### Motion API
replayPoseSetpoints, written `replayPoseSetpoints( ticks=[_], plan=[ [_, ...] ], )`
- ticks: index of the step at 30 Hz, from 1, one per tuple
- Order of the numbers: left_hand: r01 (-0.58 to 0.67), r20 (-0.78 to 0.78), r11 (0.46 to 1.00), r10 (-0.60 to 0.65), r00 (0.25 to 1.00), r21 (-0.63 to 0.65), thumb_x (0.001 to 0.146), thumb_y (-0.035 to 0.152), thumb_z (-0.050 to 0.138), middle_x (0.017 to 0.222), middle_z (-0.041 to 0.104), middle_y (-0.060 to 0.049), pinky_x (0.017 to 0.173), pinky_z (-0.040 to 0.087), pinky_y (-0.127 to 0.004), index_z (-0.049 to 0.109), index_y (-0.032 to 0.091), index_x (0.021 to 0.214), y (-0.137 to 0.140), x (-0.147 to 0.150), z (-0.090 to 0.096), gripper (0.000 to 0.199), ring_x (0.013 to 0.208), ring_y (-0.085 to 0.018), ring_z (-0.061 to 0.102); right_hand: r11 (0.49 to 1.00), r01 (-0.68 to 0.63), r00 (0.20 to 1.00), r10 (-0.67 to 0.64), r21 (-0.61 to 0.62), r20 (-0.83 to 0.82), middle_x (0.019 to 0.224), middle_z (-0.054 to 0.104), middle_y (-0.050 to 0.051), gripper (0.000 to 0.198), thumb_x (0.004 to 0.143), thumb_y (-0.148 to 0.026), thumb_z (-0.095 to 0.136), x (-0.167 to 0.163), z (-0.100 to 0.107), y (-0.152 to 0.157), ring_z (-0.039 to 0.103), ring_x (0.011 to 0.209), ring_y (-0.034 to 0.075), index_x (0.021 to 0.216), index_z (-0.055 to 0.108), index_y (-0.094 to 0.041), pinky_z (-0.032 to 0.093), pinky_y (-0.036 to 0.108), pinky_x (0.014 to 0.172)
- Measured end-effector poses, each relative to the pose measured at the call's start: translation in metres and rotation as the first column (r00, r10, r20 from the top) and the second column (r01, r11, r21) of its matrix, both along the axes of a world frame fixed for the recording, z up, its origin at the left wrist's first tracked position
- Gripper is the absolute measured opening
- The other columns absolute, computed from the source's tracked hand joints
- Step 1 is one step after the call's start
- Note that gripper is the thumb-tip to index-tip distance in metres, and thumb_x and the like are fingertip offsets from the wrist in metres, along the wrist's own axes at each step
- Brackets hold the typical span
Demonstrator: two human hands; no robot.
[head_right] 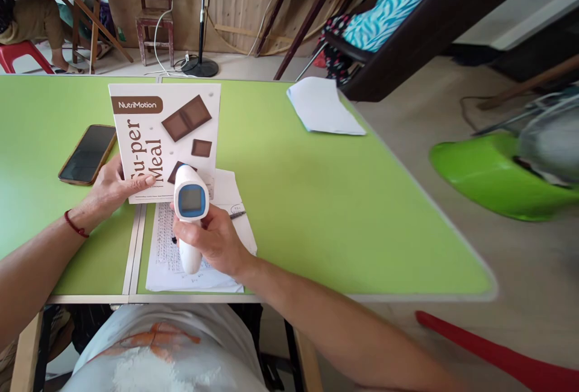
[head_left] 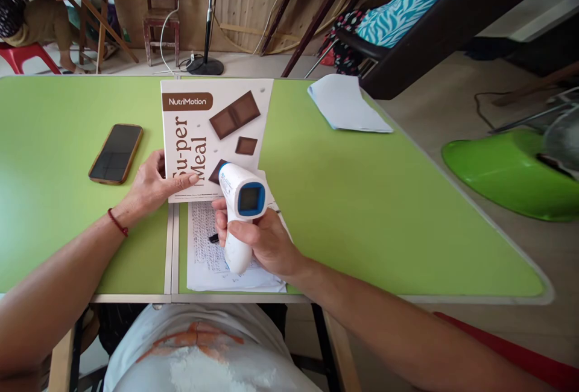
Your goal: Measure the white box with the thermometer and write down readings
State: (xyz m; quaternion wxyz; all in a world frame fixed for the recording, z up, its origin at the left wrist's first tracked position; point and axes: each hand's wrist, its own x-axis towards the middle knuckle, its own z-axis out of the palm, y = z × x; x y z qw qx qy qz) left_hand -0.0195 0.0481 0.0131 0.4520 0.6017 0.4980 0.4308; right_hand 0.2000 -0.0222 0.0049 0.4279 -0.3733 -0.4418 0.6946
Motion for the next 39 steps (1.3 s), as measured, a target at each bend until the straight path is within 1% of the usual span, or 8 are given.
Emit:
replayPoseSetpoints(
  ticks=[2,6,12,17,21,25,33,39],
  plan=[
    [0.013,-0.022,1.000,-0.013,1.000,0.001,0.065,0.055,0.094,0.111,0.076,-0.012,0.085,0.059,-0.050,0.068,0.018,0.109,0.000,0.000,0.002,0.063,0.101,-0.033,0.072,1.000,-0.011,1.000,0.011,0.006,-0.003,0.072,0.062,-0.002,0.040,0.070,-0.048,0.084,0.000,0.003,0.001,0.058,0.059,0.013,0.094,0.068,-0.021,0.052,0.031,0.055],
    [0.026,-0.036,0.999,-0.026,0.999,-0.020,0.061,0.054,0.095,0.111,0.077,-0.012,0.086,0.059,-0.051,0.069,0.018,0.108,0.000,0.000,0.005,0.064,0.101,-0.034,0.072,1.000,-0.015,0.999,0.015,0.024,0.032,0.069,0.061,-0.002,0.036,0.069,-0.048,0.086,0.001,0.008,0.002,0.059,0.059,0.013,0.081,0.067,-0.020,0.052,0.030,0.057],
    [0.026,-0.078,0.999,-0.028,0.997,-0.024,0.060,0.054,0.095,0.107,0.077,-0.012,0.082,0.059,-0.050,0.068,0.018,0.105,-0.002,0.000,0.009,0.064,0.097,-0.034,0.072,0.999,-0.030,0.995,0.026,0.034,0.096,0.063,0.063,-0.001,0.040,0.068,-0.054,0.085,0.001,0.011,0.002,0.060,0.057,0.013,0.068,0.063,-0.021,0.052,0.030,0.056],
    [0.040,-0.085,0.999,-0.041,0.996,-0.013,0.062,0.055,0.094,0.107,0.077,-0.012,0.081,0.060,-0.050,0.068,0.018,0.106,0.000,-0.002,0.007,0.063,0.096,-0.033,0.072,0.999,-0.034,0.996,0.031,0.032,0.089,0.064,0.064,-0.002,0.039,0.066,-0.053,0.086,0.001,0.012,0.004,0.061,0.056,0.014,0.072,0.065,-0.021,0.054,0.031,0.055],
    [0.033,-0.097,0.999,-0.035,0.995,-0.018,0.061,0.054,0.095,0.106,0.077,-0.012,0.080,0.060,-0.049,0.068,0.019,0.106,0.000,-0.003,0.007,0.063,0.095,-0.033,0.072,0.996,-0.050,0.993,0.042,0.070,0.114,0.063,0.064,-0.001,0.039,0.069,-0.054,0.083,0.002,0.011,0.004,0.060,0.056,0.014,0.069,0.063,-0.021,0.052,0.031,0.054],
    [0.069,-0.063,0.997,-0.067,0.996,0.026,0.064,0.051,0.094,0.104,0.077,-0.010,0.075,0.060,-0.045,0.069,0.019,0.105,-0.001,-0.002,0.007,0.057,0.092,-0.031,0.072,0.995,-0.057,0.989,0.045,0.084,0.141,0.064,0.064,-0.001,0.038,0.071,-0.054,0.082,0.002,0.011,0.004,0.060,0.057,0.014,0.069,0.063,-0.021,0.053,0.031,0.054],
    [0.066,-0.076,0.998,-0.065,0.995,0.009,0.063,0.054,0.094,0.106,0.077,-0.011,0.078,0.060,-0.047,0.068,0.019,0.106,-0.001,-0.002,0.009,0.062,0.096,-0.033,0.072,0.995,-0.058,0.989,0.046,0.081,0.143,0.064,0.063,-0.001,0.038,0.071,-0.053,0.082,0.003,0.011,0.004,0.060,0.057,0.014,0.069,0.062,-0.021,0.052,0.031,0.055],
    [0.072,-0.055,0.997,-0.071,0.996,0.003,0.063,0.049,0.095,0.108,0.077,-0.011,0.078,0.061,-0.047,0.067,0.019,0.108,0.001,-0.004,0.006,0.061,0.095,-0.032,0.073,0.996,-0.061,0.989,0.051,0.070,0.137,0.063,0.063,-0.001,0.035,0.070,-0.050,0.082,0.003,0.009,0.005,0.060,0.057,0.014,0.071,0.063,-0.021,0.053,0.032,0.055]
  ],
)
